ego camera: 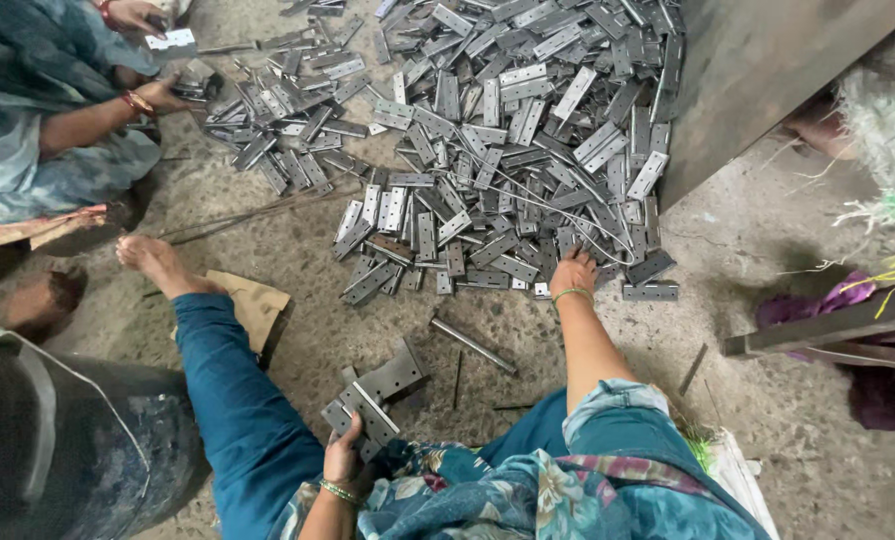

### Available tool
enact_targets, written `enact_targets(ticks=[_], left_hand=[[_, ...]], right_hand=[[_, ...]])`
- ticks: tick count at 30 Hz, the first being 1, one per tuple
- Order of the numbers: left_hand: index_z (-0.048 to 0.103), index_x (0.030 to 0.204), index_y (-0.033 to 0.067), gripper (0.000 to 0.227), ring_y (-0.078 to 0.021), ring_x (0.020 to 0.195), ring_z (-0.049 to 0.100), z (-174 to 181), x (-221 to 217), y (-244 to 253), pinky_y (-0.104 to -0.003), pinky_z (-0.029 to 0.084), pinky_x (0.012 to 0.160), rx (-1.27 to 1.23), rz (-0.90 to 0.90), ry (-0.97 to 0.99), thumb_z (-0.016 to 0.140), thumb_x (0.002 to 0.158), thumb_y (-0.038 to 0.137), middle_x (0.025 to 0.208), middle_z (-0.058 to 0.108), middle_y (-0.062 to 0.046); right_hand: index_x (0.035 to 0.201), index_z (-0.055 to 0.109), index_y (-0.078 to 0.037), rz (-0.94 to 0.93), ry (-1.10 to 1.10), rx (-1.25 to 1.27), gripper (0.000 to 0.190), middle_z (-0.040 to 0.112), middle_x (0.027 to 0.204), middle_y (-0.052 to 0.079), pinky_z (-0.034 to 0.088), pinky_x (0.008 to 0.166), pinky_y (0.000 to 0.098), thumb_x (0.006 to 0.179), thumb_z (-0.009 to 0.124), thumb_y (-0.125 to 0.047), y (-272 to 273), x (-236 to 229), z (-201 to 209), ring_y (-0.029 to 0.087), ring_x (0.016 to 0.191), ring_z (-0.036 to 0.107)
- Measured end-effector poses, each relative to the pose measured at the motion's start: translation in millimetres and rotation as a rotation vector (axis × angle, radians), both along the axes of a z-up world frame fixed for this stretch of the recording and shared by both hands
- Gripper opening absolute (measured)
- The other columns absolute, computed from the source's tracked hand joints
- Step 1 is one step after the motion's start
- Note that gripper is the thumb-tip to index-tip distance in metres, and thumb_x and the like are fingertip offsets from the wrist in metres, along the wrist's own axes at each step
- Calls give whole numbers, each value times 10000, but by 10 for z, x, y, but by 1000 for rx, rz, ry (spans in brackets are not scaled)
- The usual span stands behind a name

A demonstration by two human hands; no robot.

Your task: The person sits on the floor and assembles metal hinges by inserting pins into the knuckles using a metal rod as a tool. They pick up hinge halves from a pile, align them, insert the pin, and place the completed hinge into a nearby bucket.

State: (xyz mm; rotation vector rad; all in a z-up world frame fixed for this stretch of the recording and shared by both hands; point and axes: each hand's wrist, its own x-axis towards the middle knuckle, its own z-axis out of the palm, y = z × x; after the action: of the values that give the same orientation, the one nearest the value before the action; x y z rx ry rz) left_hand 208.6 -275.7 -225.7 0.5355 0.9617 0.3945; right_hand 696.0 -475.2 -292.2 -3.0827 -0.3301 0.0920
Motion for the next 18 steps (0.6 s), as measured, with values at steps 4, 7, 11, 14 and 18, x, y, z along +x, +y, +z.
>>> enact_targets(ticks=[4,7,11,14,18], left_hand=[[622,1231,44,298,-270,912,715,-117,-16,128,-441,587,802,12,45,-53,642,955,152,1059,720,-96],[629,1225,31,295,-280,910,714,-127,-46,118,-458,596,804,27,22,-128,637,951,140,1046,722,-104],[623,1240,31,299,-285,962,712,22,-94,106,-455,589,837,76,75,-182,628,953,112,1096,717,-113],[616,1263,35,333,-267,1032,703,94,-62,159,-435,582,895,106,104,-263,630,931,34,1152,708,-95],[609,1283,49,313,-275,1038,685,58,-347,141,-423,559,882,74,229,-274,637,971,57,1174,694,-104]], right_hand=[[1204,730,-8,-146,253,324,405,689,1257,265,506,1078,470,910,645,-273,56,-26,36,395,1194,638],[1095,700,-5,-527,659,1159,296,712,1030,162,513,869,500,927,547,-196,131,-276,116,299,975,637],[1118,703,-58,-462,1173,1597,245,721,960,78,479,711,402,957,630,-227,376,-981,317,227,851,643],[1136,705,-98,-281,1281,1678,220,729,907,16,454,592,329,979,693,-251,672,-1431,442,174,758,648],[1217,750,-50,-24,869,1522,288,664,877,-21,425,680,328,1050,669,-269,974,-2403,169,128,772,548]])
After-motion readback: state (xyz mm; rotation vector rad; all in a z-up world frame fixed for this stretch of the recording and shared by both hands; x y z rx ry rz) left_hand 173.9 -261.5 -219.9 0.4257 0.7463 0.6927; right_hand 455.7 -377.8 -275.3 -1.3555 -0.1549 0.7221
